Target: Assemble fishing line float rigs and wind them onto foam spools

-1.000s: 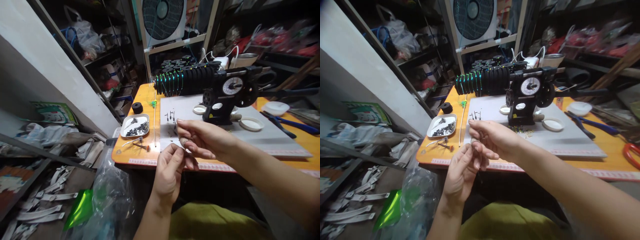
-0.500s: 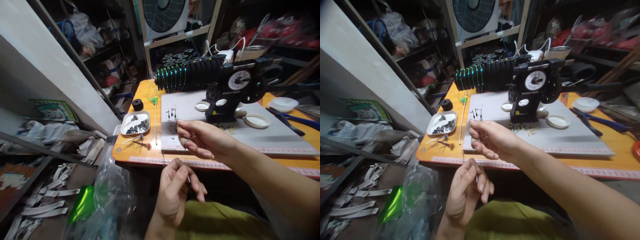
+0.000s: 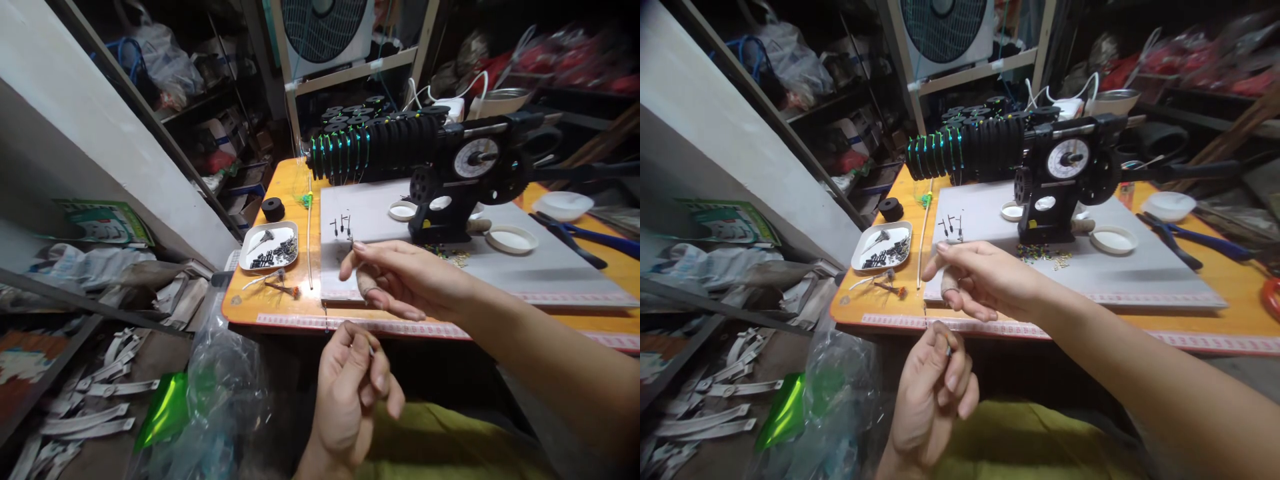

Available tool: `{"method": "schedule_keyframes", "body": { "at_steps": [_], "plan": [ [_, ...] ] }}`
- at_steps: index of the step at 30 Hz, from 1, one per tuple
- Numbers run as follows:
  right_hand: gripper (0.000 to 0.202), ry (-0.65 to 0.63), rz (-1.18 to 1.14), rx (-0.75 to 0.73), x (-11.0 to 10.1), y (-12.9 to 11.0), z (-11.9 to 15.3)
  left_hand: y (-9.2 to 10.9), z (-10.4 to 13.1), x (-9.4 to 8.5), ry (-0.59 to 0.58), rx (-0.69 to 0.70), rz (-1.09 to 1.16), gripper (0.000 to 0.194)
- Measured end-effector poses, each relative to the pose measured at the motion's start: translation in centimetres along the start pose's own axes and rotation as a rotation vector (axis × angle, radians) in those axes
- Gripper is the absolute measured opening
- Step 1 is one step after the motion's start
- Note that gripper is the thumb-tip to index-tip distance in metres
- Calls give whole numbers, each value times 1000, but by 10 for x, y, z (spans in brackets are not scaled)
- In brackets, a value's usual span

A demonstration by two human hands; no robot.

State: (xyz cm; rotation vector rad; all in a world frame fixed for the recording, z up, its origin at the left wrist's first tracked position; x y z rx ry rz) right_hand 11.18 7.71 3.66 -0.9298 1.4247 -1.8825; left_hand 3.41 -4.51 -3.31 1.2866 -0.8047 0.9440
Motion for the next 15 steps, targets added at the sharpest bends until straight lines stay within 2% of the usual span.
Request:
{"method": "schedule_keyframes", "body": {
  "at_steps": [2, 5, 7, 10, 15],
  "plan": [
    [35, 105, 186, -62, -9, -2, 1, 7, -2, -6, 68, 73, -70, 21],
    [31, 377, 476, -238, -26, -13, 0, 19, -4, -15, 139, 149, -220, 19],
    [28, 495, 604, -360, -32, -23, -4, 25, -4, -19, 170, 197, -321, 24],
    [28, 568, 705, -446, -33, -38, -17, 28, -2, -25, 194, 284, -449, 30],
    [25, 639, 728, -465, -34, -50, -47, 22, 2, -36, 208, 332, -574, 45]
  ]
}}
Point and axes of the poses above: each hand's wrist, its own z-axis away from the middle knuckle, its own x-axis out of the palm, y = z × x, the point moved 3 cm from there along -z, towards the middle knuckle, and after that the axes turned 11 degrees about z, right-handed, at the moved point
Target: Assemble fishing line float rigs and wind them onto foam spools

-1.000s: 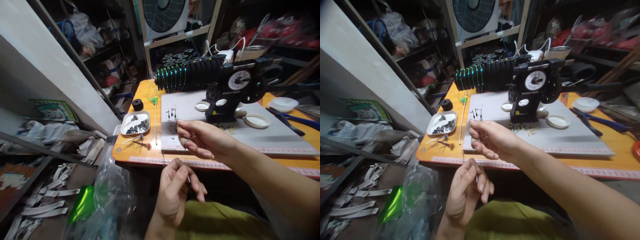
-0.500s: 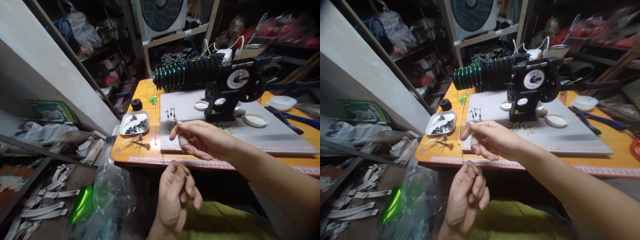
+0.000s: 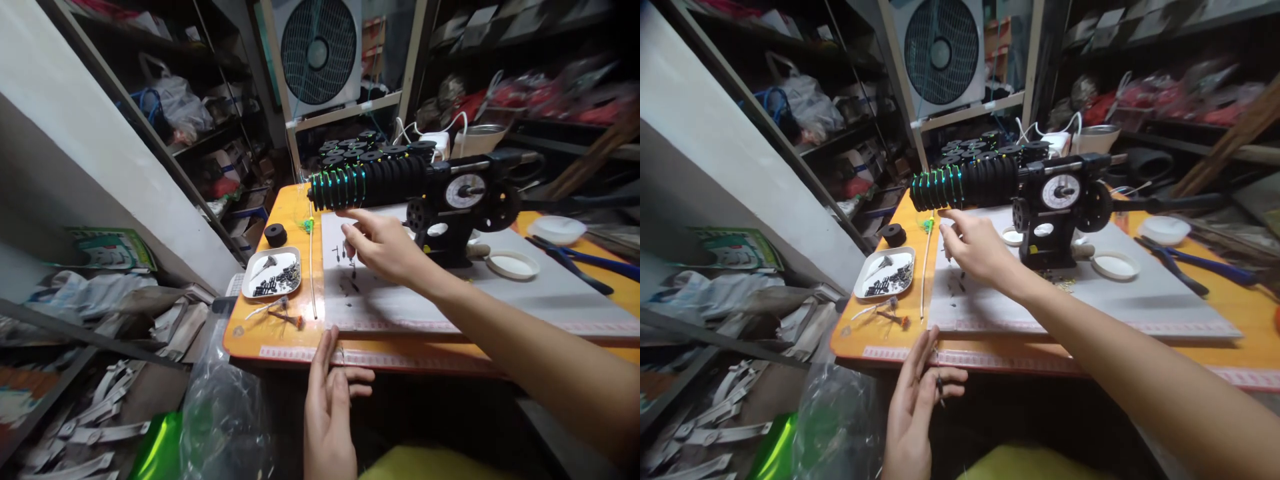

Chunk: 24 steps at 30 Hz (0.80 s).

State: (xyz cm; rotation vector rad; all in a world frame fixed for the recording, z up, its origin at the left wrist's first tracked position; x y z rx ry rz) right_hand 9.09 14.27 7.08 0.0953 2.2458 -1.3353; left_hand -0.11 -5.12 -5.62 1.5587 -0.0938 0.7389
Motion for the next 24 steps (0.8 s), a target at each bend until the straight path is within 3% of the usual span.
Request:
{"method": "schedule_keyframes", "body": {
  "at_steps": [4, 9, 12, 14, 18, 21, 24],
  "plan": [
    [10, -90, -56, 53, 10, 8, -10, 1, 6, -7, 44, 30, -227, 53],
    [33, -222, -218, 140, 1, 7, 7, 25, 13, -6, 162, 177, -545, 50],
    [36, -300, -335, 190, -10, -1, 24, 43, 9, 5, 150, 282, -520, 34],
    [36, -351, -405, 226, -17, -7, 33, 54, 0, 18, 68, 344, -452, 27],
    [32, -421, -527, 291, -23, -14, 43, 62, -33, 53, -185, 362, -402, 34],
    [28, -447, -601, 323, -25, -17, 44, 59, -55, 75, -299, 348, -365, 30],
    [24, -464, -660, 349, -26, -16, 45, 51, -61, 82, -345, 280, -383, 27]
  ]
}}
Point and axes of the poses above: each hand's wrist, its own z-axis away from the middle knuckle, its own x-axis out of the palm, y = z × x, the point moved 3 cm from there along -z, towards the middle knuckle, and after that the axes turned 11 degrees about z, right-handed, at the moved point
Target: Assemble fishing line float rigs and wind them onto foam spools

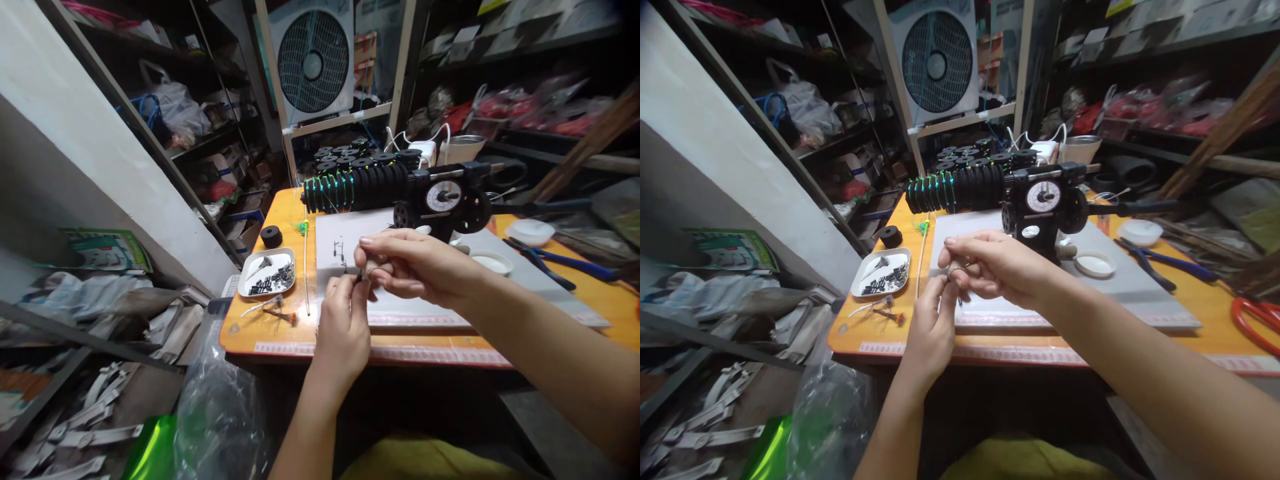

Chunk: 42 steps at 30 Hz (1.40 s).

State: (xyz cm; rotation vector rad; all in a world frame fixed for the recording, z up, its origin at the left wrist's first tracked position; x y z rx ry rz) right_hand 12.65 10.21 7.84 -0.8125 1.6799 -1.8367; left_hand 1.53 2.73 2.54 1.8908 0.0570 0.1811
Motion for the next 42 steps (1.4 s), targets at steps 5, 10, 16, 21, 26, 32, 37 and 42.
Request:
{"method": "schedule_keyframes", "body": {
  "at_steps": [5, 10, 16, 21, 26, 32, 37, 42],
  "plan": [
    [23, -48, -59, 53, -1, 5, -1, 0, 6, 0, -44, -92, 135, 28],
    [23, -72, -100, 78, 2, 14, -7, -3, 6, -1, -130, -184, 362, 32],
    [24, -78, -151, 109, 4, 26, -7, -19, 41, 8, -235, -493, 1061, 36],
    [24, -89, -165, 124, 2, 28, -8, -23, 62, 9, -213, -552, 1165, 36],
    [22, -69, -170, 123, 2, 28, -7, -25, 69, 8, -198, -591, 1198, 38],
    [22, -62, -173, 133, 1, 27, -7, -28, 71, 9, -206, -599, 1223, 36],
    [23, -76, -167, 121, 0, 29, -8, -28, 71, 11, -213, -589, 1213, 38],
    [24, -84, -63, 60, -2, 22, -6, -18, 54, 0, -108, -345, 813, 28]
  ]
}}
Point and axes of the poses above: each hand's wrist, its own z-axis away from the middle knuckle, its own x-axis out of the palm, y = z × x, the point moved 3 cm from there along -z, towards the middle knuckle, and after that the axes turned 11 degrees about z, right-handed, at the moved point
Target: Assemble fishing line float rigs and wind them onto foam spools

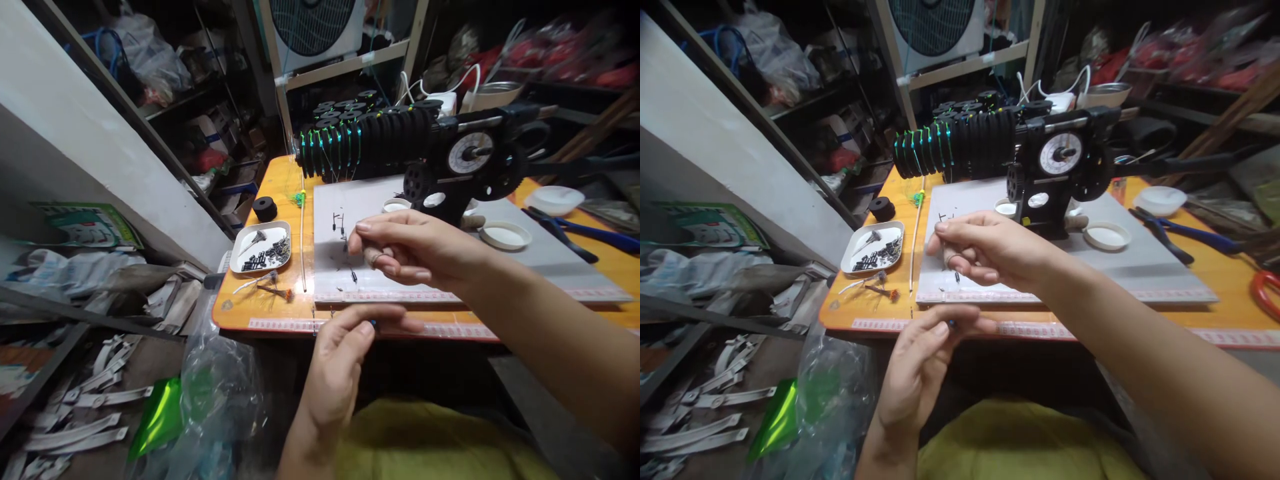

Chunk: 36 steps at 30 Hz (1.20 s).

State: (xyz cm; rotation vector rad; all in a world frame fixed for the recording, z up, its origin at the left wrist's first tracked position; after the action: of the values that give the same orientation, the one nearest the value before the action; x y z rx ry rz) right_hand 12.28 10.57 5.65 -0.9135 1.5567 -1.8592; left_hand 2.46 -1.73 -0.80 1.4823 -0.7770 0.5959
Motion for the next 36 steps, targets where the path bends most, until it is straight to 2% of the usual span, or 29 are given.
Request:
{"method": "schedule_keyframes", "body": {
  "at_steps": [3, 6, 8, 11, 14, 17, 20, 22, 27, 31, 36],
  "plan": [
    [28, 3, 273, -92, 0, -12, 2, 17, -17, 3, 2, 113, -236, 36],
    [33, 15, 512, -129, 0, -22, 4, 30, -36, 5, 34, 134, -335, 35],
    [35, 20, 563, -126, 0, -25, 3, 35, -45, 6, 49, 150, -375, 36],
    [34, 49, 492, -120, -4, -25, 0, 39, -53, 5, 35, 122, -355, 38],
    [35, 69, 293, -67, -8, -18, -5, 39, -56, 1, 21, 70, -289, 38],
    [30, -10, 51, 44, -4, -11, -12, 36, -57, -1, 6, 77, -289, 37],
    [41, -80, -111, 108, 6, -8, -19, 29, -53, -3, 4, 133, -272, 35],
    [46, -46, -147, 94, 9, -8, -23, 22, -47, -4, 6, 120, -223, 37],
    [46, 27, -178, 51, 9, -8, -27, 4, -25, -6, -7, -18, -11, 39],
    [43, 6, -177, 59, 8, -7, -25, 2, -14, -6, 6, -58, 101, 36],
    [45, -1, -167, 68, 8, -7, -24, 4, -11, -6, 18, -72, 160, 33]
  ]
}}
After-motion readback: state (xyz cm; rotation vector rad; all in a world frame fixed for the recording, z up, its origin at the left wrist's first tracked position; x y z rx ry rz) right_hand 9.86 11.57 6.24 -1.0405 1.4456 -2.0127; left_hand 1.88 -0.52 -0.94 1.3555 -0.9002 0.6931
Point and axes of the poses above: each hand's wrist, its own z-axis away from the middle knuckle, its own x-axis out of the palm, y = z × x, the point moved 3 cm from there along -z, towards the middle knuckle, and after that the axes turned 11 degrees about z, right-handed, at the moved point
